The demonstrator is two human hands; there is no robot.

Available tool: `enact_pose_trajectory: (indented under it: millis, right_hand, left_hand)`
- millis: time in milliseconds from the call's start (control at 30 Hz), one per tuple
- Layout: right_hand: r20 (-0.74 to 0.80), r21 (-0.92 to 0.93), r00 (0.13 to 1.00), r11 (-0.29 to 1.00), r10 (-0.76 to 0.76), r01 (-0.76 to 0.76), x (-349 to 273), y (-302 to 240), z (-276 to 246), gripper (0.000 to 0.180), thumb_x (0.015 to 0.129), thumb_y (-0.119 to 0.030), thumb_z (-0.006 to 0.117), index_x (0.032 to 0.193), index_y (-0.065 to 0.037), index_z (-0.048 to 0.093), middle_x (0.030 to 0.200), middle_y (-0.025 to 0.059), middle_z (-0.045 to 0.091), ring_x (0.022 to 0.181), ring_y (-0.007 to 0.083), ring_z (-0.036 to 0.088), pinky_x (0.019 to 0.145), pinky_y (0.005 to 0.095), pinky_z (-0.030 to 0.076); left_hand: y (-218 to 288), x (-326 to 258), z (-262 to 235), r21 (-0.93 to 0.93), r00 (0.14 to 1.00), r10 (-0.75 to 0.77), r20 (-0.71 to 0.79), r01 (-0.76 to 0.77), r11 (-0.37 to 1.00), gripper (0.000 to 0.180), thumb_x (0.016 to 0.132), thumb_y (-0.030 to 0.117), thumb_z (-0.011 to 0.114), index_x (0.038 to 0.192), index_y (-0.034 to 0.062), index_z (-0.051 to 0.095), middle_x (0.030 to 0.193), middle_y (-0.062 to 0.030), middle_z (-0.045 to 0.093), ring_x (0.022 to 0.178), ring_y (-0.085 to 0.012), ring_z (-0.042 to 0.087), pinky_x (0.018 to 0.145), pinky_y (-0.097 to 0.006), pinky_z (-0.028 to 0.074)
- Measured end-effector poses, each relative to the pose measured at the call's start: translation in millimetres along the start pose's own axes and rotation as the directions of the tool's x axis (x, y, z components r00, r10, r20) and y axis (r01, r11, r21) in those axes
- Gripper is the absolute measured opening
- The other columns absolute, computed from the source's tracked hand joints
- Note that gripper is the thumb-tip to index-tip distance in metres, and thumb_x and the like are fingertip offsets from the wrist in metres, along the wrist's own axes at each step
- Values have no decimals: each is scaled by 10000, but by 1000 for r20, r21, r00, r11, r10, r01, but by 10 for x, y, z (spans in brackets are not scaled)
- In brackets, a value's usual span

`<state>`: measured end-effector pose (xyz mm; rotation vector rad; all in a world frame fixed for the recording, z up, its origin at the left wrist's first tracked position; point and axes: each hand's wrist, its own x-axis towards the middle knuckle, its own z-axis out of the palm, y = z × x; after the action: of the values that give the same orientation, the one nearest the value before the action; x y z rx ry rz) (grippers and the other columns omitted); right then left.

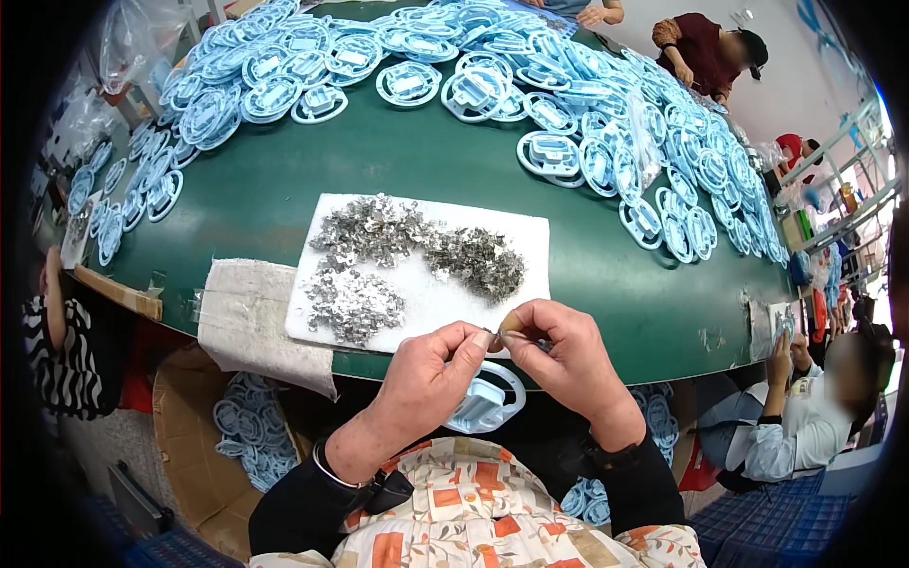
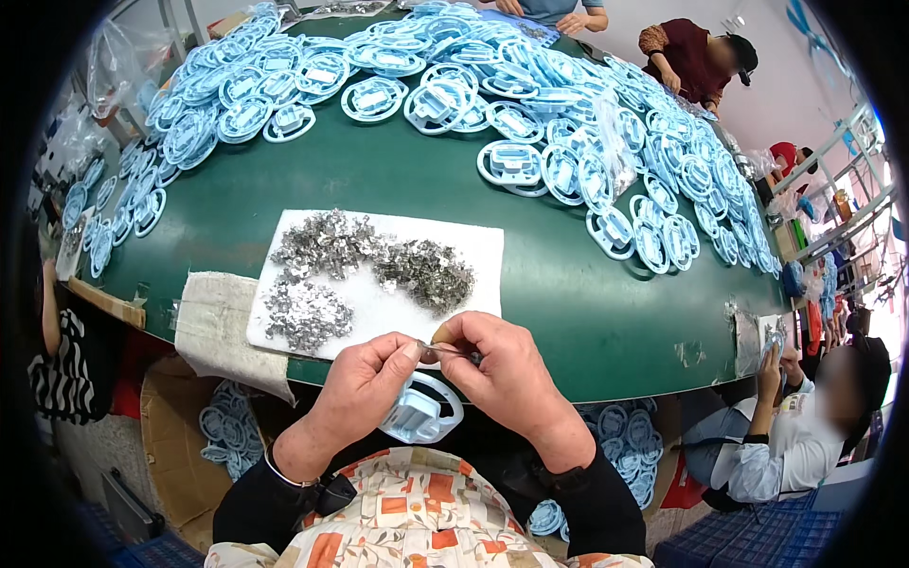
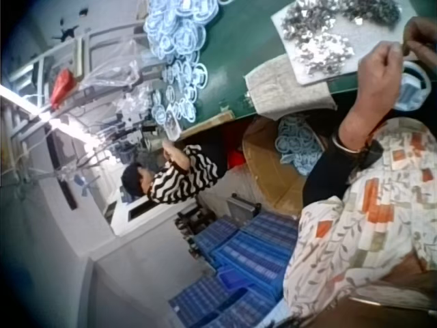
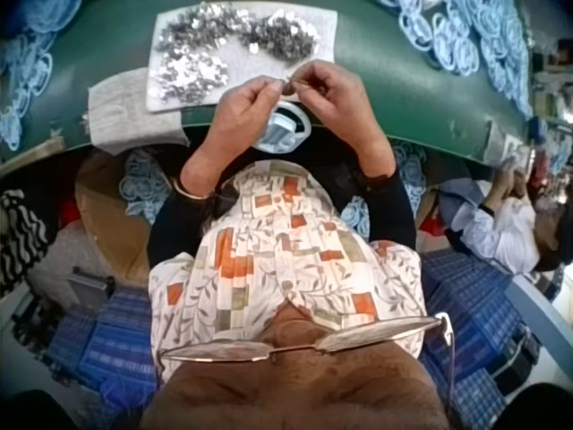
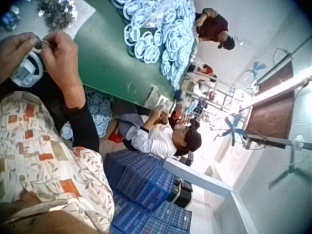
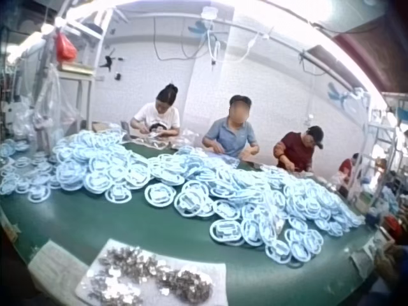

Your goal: The person assembles light blue plastic rings by inserting small metal pins into them using a small wooden stick. The person picks up a ring, uses the stick to push a pin into a slot, and places the finished unit on a pile on the table.

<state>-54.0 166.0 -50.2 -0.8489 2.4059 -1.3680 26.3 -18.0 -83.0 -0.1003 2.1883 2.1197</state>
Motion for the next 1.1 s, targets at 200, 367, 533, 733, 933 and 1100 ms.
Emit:
enact_pose_trajectory:
  millis: [200,367,533,733,933,1100]
  right_hand:
    - [-87,361,990,930,112,-73,-158,143,-16,84,945,-57,671,963,22,651,851,-10,604,735,40,506,641,220,432]
    - [-102,217,993,972,-65,86,-285,172,4,61,917,-37,689,952,8,666,854,31,606,711,77,526,620,236,430]
    - [-60,112,989,984,-136,142,-240,146,72,51,905,-5,688,952,2,670,844,41,613,690,105,552,609,254,444]
    - [-45,34,980,980,-195,196,-160,313,123,118,852,21,695,957,-10,652,841,89,620,703,206,607,626,310,481]
    - [-23,-1,969,969,-247,247,-136,340,81,161,822,30,698,960,-20,631,842,101,626,737,252,631,648,346,501]
    - [12,-23,970,970,-242,242,-128,340,31,164,813,30,702,945,-27,623,826,98,615,735,263,627,650,354,505]
  left_hand:
    - [-44,15,-44,-263,981,-152,122,180,948,274,1063,182,546,1224,-22,631,1096,-55,703,967,-74,649,844,-232,539]
    - [-81,45,-12,-347,985,-145,98,170,922,262,1065,160,538,1230,-22,632,1082,-61,705,972,-73,651,840,-241,547]
    - [-120,88,-6,-296,987,-158,41,163,941,269,1065,158,548,1235,-31,636,1050,-55,709,899,-62,652,781,-227,552]
    - [-163,168,-18,-69,983,-181,3,181,981,292,1057,184,589,1237,-37,652,981,-33,717,817,-38,635,703,-211,542]
    - [-124,167,-22,9,980,-197,5,197,980,315,1057,208,599,1244,-38,660,961,-19,712,810,-22,611,689,-204,525]
    - [-126,170,-26,37,984,-180,10,180,983,333,1058,225,600,1251,-40,658,955,-16,708,802,-19,598,680,-201,514]
